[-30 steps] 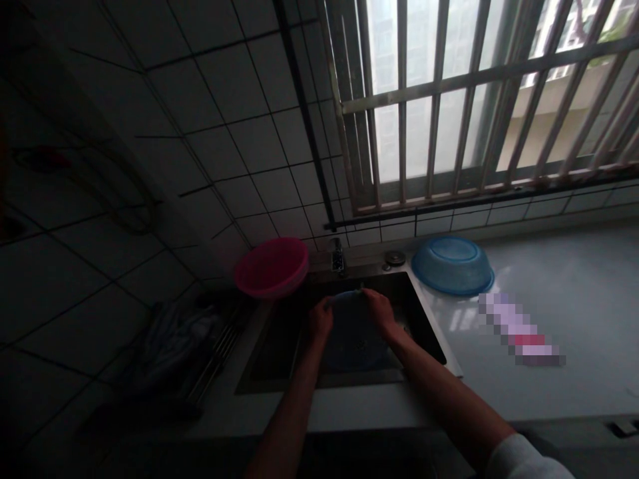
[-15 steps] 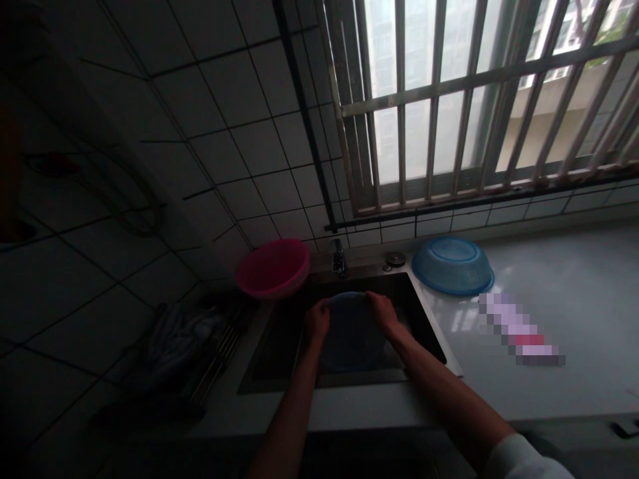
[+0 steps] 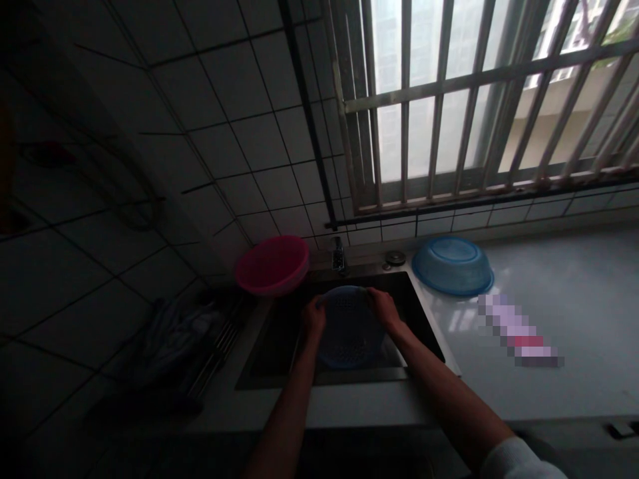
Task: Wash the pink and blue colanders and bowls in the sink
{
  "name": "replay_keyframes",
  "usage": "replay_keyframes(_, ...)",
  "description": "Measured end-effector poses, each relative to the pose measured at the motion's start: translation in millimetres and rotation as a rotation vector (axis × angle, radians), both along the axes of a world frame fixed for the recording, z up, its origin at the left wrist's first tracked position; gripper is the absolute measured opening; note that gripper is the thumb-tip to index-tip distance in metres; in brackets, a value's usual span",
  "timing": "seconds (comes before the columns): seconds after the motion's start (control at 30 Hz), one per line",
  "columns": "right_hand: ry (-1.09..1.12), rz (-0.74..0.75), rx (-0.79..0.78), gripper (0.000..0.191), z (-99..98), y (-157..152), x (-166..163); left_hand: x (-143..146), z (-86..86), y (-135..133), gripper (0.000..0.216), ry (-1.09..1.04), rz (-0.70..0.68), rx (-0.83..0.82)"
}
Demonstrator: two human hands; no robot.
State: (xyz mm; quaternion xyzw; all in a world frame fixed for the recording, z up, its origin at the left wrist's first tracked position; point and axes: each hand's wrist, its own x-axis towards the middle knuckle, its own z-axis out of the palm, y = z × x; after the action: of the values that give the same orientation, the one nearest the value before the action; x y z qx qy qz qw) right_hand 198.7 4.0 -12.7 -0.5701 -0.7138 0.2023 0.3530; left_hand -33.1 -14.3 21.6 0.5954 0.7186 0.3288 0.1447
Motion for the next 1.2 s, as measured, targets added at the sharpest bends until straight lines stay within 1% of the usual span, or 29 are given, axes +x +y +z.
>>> replay_keyframes(0.07, -0.053, 0.04, 0.06, 0.042, -1.1, -3.3, -12.9, 7.6, -0.2, -1.9, 0.028, 0.032, -0.072, -0.036)
replay_keyframes(0.13, -0.109, 0.121, 0.11, 0.046, -1.7, -5.5, -28.4, 16.1, -0.8, -4.2, 0.03, 0.077, -0.18, -0.074)
replay_keyframes(0.2, -0.141, 0.174, 0.118, 0.046, -1.8, -4.5, -36.4, 20.4, -1.1, -5.5, 0.031, 0.105, -0.243, -0.084)
replay_keyframes(0.27, -0.138, 0.16, 0.092, 0.042, -1.6, -0.6, -31.4, 18.0, -0.1, -5.0, 0.031, 0.109, -0.228, -0.073)
replay_keyframes(0.3, -0.124, 0.131, 0.071, 0.04, -1.5, 1.8, -24.6, 14.8, 0.8, -4.3, 0.031, 0.102, -0.187, -0.062)
replay_keyframes(0.4, -0.063, 0.014, 0.006, 0.035, -1.5, 7.0, -0.3, 5.1, 4.4, -1.6, 0.032, 0.054, -0.002, -0.025)
replay_keyframes(0.43, -0.048, -0.016, -0.002, 0.035, -1.7, 7.2, 4.5, 3.9, 5.2, -1.2, 0.033, 0.037, 0.037, -0.026)
replay_keyframes(0.47, -0.041, -0.032, 0.004, 0.037, -2.1, 6.5, 6.0, 4.3, 5.6, -1.1, 0.034, 0.025, 0.043, -0.037)
replay_keyframes(0.53, -0.052, -0.005, 0.046, 0.041, -3.0, 3.0, -1.6, 9.7, 5.3, -2.3, 0.033, 0.029, -0.033, -0.076)
replay_keyframes(0.6, -0.084, 0.083, 0.088, 0.045, -3.8, -1.4, -17.8, 17.5, 4.0, -4.6, 0.03, 0.069, -0.151, -0.104)
replay_keyframes(0.67, -0.117, 0.173, 0.1, 0.047, -4.0, -3.8, -31.5, 22.3, 3.2, -6.9, 0.031, 0.114, -0.23, -0.112)
replay_keyframes(0.73, -0.128, 0.193, 0.085, 0.046, -3.6, -2.5, -33.6, 21.1, 3.7, -7.7, 0.032, 0.133, -0.233, -0.112)
replay_keyframes(0.77, -0.118, 0.177, 0.071, 0.044, -3.3, -0.8, -29.6, 18.5, 4.4, -7.3, 0.033, 0.128, -0.202, -0.108)
replay_keyframes(0.87, -0.055, 0.068, 0.014, 0.037, -2.8, 5.3, -7.5, 9.6, 6.4, -4.2, 0.032, 0.082, -0.049, -0.076)
replay_keyframes(0.93, -0.037, 0.011, 0.0, 0.037, -3.1, 6.6, 2.0, 8.4, 6.5, -2.7, 0.032, 0.048, 0.005, -0.055)
replay_keyframes(1.0, -0.052, 0.021, 0.032, 0.041, -3.9, 4.7, -0.8, 12.6, 5.2, -3.0, 0.031, 0.041, -0.039, -0.051)
replay_keyframes(1.13, -0.096, 0.193, 0.101, 0.048, -5.1, -0.5, -26.2, 22.6, 1.9, -7.3, 0.03, 0.116, -0.235, -0.08)
replay_keyframes(1.17, -0.101, 0.218, 0.102, 0.048, -4.7, -0.4, -29.3, 22.4, 1.5, -7.9, 0.031, 0.129, -0.251, -0.082)
replay_keyframes(1.2, -0.098, 0.22, 0.098, 0.046, -3.9, 0.3, -29.3, 20.9, 1.2, -7.9, 0.031, 0.13, -0.239, -0.076)
